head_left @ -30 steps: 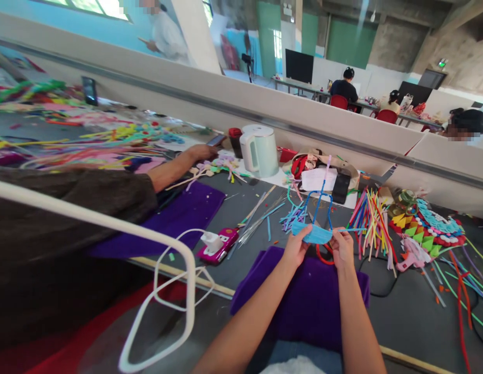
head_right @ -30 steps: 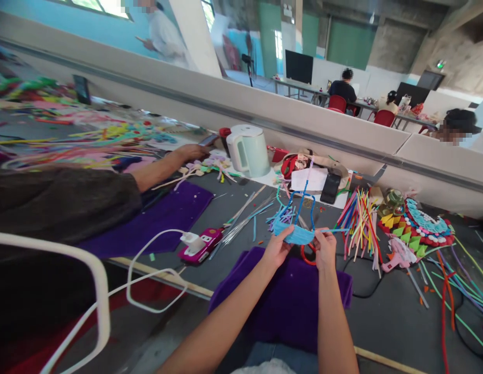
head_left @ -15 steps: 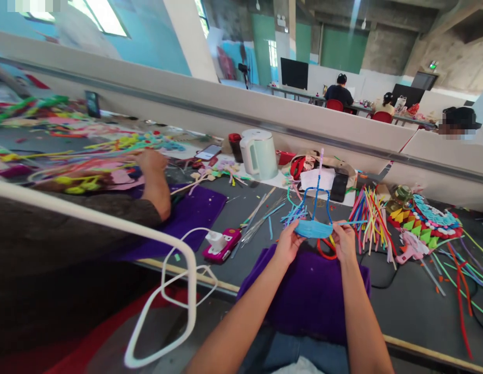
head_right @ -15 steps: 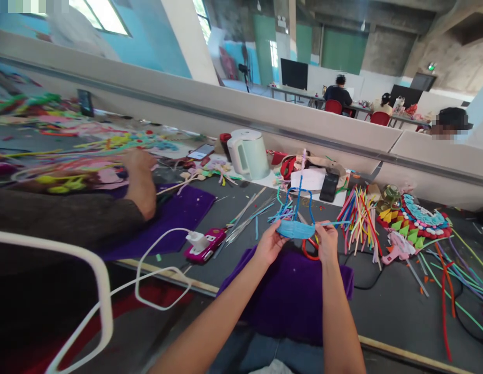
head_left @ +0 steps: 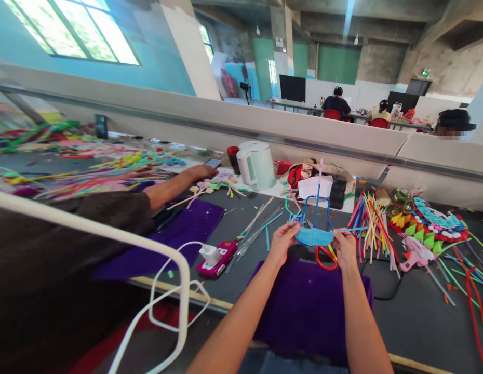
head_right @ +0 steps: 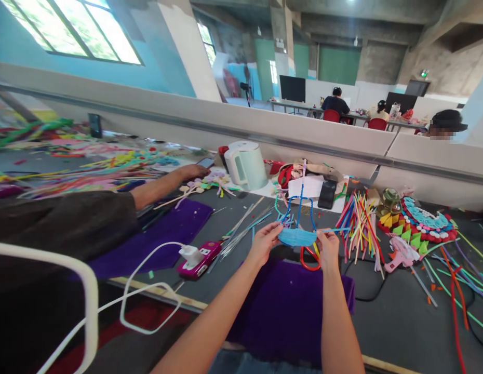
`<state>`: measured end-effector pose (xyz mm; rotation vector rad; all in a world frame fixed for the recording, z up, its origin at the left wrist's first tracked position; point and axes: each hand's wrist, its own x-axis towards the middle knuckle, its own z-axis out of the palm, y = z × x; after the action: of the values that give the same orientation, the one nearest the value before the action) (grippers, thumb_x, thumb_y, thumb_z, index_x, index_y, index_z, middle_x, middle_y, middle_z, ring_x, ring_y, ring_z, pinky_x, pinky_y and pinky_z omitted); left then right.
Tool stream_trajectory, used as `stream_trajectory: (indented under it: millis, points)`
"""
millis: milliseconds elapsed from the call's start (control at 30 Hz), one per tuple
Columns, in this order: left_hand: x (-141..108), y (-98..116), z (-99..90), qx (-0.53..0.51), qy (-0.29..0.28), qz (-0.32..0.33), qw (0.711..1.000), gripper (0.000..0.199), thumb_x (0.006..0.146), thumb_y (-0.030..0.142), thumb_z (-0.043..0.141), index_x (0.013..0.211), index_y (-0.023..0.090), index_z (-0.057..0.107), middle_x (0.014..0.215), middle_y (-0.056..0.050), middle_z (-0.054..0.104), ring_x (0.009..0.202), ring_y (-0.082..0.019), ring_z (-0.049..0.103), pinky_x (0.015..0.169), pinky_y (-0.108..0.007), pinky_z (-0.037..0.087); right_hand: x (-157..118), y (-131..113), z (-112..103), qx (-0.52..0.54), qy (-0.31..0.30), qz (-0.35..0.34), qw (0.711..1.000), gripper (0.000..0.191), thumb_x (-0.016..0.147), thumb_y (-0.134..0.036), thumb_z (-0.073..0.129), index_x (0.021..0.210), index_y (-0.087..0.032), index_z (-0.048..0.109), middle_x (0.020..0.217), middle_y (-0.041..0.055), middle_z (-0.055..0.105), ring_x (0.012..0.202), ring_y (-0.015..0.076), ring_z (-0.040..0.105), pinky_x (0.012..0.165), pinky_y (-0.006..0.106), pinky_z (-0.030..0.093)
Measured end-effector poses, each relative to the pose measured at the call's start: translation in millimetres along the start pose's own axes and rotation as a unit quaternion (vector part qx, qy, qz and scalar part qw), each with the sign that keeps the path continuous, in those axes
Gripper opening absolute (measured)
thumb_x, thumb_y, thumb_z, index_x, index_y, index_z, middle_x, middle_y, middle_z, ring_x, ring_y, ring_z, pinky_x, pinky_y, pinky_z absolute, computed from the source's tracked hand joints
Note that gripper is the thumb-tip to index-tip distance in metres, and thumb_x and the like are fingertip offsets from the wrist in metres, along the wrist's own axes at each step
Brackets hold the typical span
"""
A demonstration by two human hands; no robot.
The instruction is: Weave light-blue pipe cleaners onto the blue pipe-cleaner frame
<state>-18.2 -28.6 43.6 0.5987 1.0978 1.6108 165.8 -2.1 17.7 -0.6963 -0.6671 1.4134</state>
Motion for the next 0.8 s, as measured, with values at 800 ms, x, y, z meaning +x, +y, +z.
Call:
stream_trajectory:
  millis: [800]
  points:
    - [-9.1, -13.9, 40.7, 0.418, -0.154, 0.236, 0.864, 0.046, 0.078, 0.019, 0.062, 0.123, 0.025, 0.054, 0.098, -0.004, 0.070, 0.098, -0.025, 0.060, 0.096, -0.043, 0.039, 1.0, 7.9, 12.6, -0.057, -0.026, -0.005, 0.998, 0.015, 0.063, -0.024, 0.078, 0.069, -0.016, 0.066, 0.065, -0.0006, 0.065, 0.056, 0.0107, 0.057, 0.057, 0.022, 0.047]
